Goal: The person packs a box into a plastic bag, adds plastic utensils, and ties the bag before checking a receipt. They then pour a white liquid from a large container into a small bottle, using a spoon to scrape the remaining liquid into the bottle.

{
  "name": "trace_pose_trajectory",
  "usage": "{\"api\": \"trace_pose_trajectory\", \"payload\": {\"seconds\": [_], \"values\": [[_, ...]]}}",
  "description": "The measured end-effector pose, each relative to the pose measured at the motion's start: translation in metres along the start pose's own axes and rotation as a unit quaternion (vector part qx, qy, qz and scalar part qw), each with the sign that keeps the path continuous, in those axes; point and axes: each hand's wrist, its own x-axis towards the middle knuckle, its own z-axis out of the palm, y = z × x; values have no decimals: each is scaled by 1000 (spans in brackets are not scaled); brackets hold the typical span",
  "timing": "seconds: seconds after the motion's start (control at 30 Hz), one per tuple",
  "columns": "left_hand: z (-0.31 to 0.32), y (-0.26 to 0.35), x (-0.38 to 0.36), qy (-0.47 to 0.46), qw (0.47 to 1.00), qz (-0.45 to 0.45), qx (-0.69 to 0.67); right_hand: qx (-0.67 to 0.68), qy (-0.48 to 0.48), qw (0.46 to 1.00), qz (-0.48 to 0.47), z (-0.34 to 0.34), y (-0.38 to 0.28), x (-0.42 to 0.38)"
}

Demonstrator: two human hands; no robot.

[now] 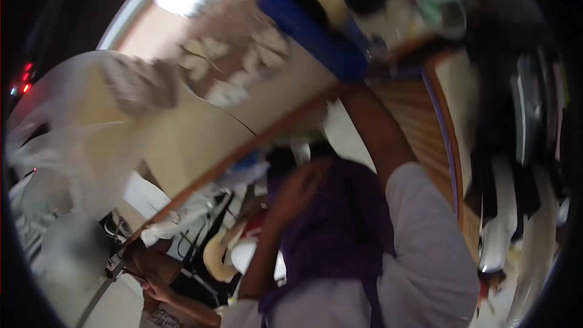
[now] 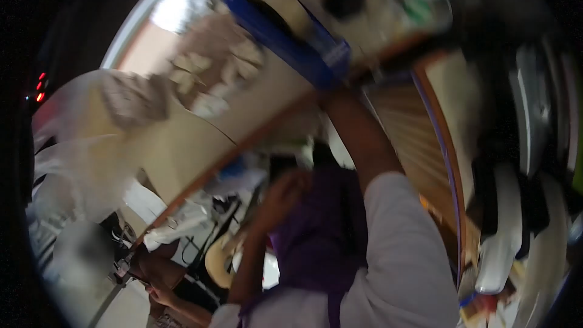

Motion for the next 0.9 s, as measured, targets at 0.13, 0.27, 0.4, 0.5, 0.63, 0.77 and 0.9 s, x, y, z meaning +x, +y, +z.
{"api": "trace_pose_trajectory", "payload": {"seconds": [0.13,0.27,0.4,0.5,0.63,0.77,0.9], "values": [[6,-35,58,81,994,77,4,37,-16,994,99,34,49,-95],[12,-40,98,100,967,91,-215,59,-25,985,158,52,80,-168],[-2,-44,116,130,903,80,-402,57,-21,984,169,58,101,-198],[-2,-27,117,168,871,85,-455,50,-23,985,166,62,111,-212],[2,-27,112,191,848,68,-489,131,115,982,68,88,117,-231],[2,-32,110,205,886,69,-410,113,141,982,52,81,99,-276],[-18,-50,89,120,941,-90,-302,191,63,978,56,67,72,-301]]}}
